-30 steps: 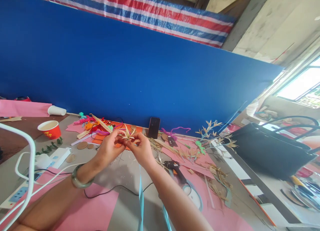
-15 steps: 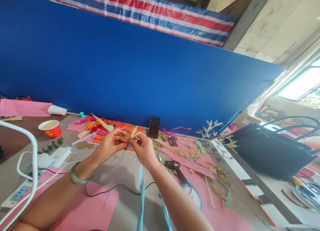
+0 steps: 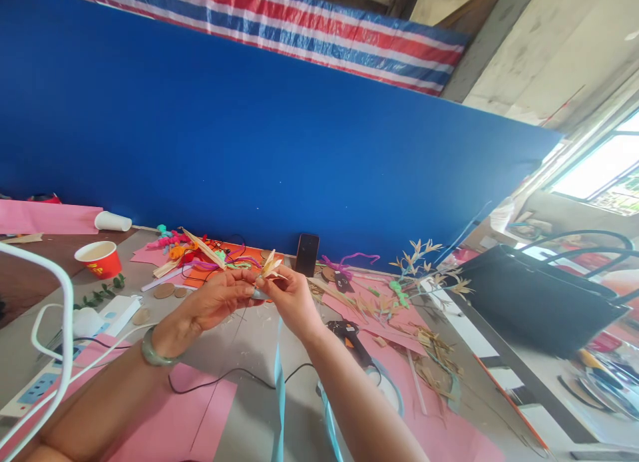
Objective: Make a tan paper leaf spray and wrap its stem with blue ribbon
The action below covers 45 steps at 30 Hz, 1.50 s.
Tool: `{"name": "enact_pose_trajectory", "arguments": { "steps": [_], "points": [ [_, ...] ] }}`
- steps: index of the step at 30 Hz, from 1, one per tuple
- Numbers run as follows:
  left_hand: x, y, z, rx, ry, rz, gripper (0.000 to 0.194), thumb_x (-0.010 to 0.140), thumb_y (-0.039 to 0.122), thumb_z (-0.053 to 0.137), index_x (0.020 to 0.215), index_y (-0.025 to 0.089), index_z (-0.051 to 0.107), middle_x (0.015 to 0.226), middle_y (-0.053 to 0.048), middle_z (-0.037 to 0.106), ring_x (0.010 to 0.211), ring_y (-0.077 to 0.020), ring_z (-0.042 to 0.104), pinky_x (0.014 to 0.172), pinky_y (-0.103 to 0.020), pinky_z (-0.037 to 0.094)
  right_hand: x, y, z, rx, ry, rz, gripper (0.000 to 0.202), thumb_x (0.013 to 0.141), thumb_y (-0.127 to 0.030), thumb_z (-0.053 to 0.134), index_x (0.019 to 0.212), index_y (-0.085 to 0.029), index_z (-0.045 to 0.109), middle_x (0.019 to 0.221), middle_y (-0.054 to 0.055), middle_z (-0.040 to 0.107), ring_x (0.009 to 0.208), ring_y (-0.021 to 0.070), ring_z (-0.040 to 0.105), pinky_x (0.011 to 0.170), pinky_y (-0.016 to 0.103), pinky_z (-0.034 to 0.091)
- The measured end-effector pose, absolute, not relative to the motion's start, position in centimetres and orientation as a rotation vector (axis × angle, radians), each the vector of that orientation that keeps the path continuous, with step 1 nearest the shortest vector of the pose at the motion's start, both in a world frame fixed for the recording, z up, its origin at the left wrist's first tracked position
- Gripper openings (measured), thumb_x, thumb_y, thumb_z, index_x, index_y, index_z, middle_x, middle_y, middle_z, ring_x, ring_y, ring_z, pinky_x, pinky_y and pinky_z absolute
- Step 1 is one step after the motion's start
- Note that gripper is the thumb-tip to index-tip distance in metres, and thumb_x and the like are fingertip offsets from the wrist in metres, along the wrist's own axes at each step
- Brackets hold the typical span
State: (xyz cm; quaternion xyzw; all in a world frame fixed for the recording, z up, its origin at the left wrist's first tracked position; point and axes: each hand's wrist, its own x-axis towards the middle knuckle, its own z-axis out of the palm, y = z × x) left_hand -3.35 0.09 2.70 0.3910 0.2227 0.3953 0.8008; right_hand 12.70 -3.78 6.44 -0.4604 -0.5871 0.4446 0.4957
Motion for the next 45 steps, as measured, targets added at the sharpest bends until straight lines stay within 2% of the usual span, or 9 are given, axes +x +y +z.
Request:
{"name": "enact_pose_trajectory", "arguments": {
  "steps": [5,10,16,20,23,26,34,41,45],
  "points": [
    [-3.5,0.3,2.6,0.841,0.491,0.862,0.036,0.057,0.019,0.087,0.087,0.013,0.068,0.077,-0.003,0.068,0.073,-0.0148,0.065,0.077,-0.032,0.05,13.0,-3.7,6.0,-1.121,-1.387,1.12,0.032,0.071,-0.044,0.078,0.082,-0.019,0.06,0.072,-0.001,0.062,0.06,0.0127,0.058,0.057,0.025,0.046],
    [-3.6,0.4,2.8,0.931,0.524,0.906,0.036,0.057,0.019,0.086,0.089,0.014,0.07,0.074,-0.003,0.068,0.067,-0.0142,0.062,0.067,-0.028,0.047,13.3,-3.8,6.2,-1.129,-1.505,1.144,0.028,0.073,-0.041,0.075,0.083,-0.019,0.061,0.081,0.003,0.067,0.076,0.0178,0.066,0.07,0.031,0.05],
    [-3.5,0.1,3.0,1.055,0.529,0.894,0.028,0.058,0.022,0.084,0.083,0.016,0.074,0.084,-0.005,0.07,0.069,-0.0135,0.059,0.067,-0.027,0.046,13.9,-4.1,6.5,-1.264,-1.726,1.004,0.018,0.08,-0.033,0.067,0.071,-0.017,0.064,0.067,0.0,0.066,0.056,0.0113,0.052,0.051,0.024,0.037],
    [-3.8,0.1,2.9,1.177,0.498,0.84,0.025,0.064,0.024,0.081,0.087,0.018,0.076,0.083,-0.006,0.071,0.074,-0.0155,0.059,0.071,-0.028,0.047,13.7,-4.5,6.5,-1.261,-1.711,0.9,0.017,0.078,-0.027,0.066,0.066,-0.018,0.06,0.071,0.002,0.07,0.062,0.0141,0.056,0.056,0.026,0.041],
    [-4.0,0.2,2.7,1.222,0.497,0.829,0.02,0.067,0.025,0.079,0.086,0.019,0.076,0.083,-0.005,0.07,0.077,-0.0163,0.059,0.073,-0.028,0.047,13.3,-5.0,6.5,-1.285,-1.653,0.84,0.017,0.078,-0.028,0.067,0.066,-0.019,0.058,0.07,0.002,0.07,0.066,0.0157,0.059,0.06,0.027,0.043],
    [-3.9,0.1,2.6,1.218,0.524,0.865,0.016,0.068,0.025,0.079,0.08,0.017,0.073,0.076,-0.003,0.067,0.073,-0.0147,0.058,0.074,-0.028,0.047,13.0,-5.4,6.6,-1.31,-1.611,0.791,0.018,0.077,-0.028,0.069,0.066,-0.019,0.057,0.067,0.001,0.068,0.061,0.0142,0.056,0.056,0.026,0.041],
    [-3.6,-0.4,3.0,1.174,0.585,1.002,0.02,0.067,0.027,0.079,0.074,0.016,0.064,0.067,0.001,0.062,0.065,-0.0126,0.059,0.071,-0.029,0.049,12.8,-5.7,6.1,-1.297,-1.59,0.73,0.025,0.079,-0.037,0.07,0.065,-0.02,0.058,0.062,0.0,0.062,0.058,0.0133,0.052,0.054,0.027,0.039],
    [-4.1,-0.3,3.1,1.173,0.561,0.998,0.023,0.064,0.026,0.083,0.07,0.014,0.063,0.063,0.002,0.061,0.061,-0.0111,0.059,0.066,-0.026,0.048,12.8,-5.7,6.3,-1.245,-1.562,0.883,0.025,0.08,-0.038,0.071,0.069,-0.02,0.059,0.069,0.001,0.068,0.063,0.0141,0.058,0.057,0.027,0.041],
    [-4.3,-0.1,2.8,1.192,0.555,0.972,0.024,0.065,0.026,0.083,0.071,0.014,0.063,0.063,0.003,0.061,0.062,-0.0106,0.06,0.065,-0.025,0.048,12.8,-5.9,6.4,-1.207,-1.545,0.939,0.026,0.079,-0.039,0.072,0.068,-0.02,0.058,0.067,0.0,0.067,0.062,0.0137,0.058,0.056,0.026,0.042]
  ]
}}
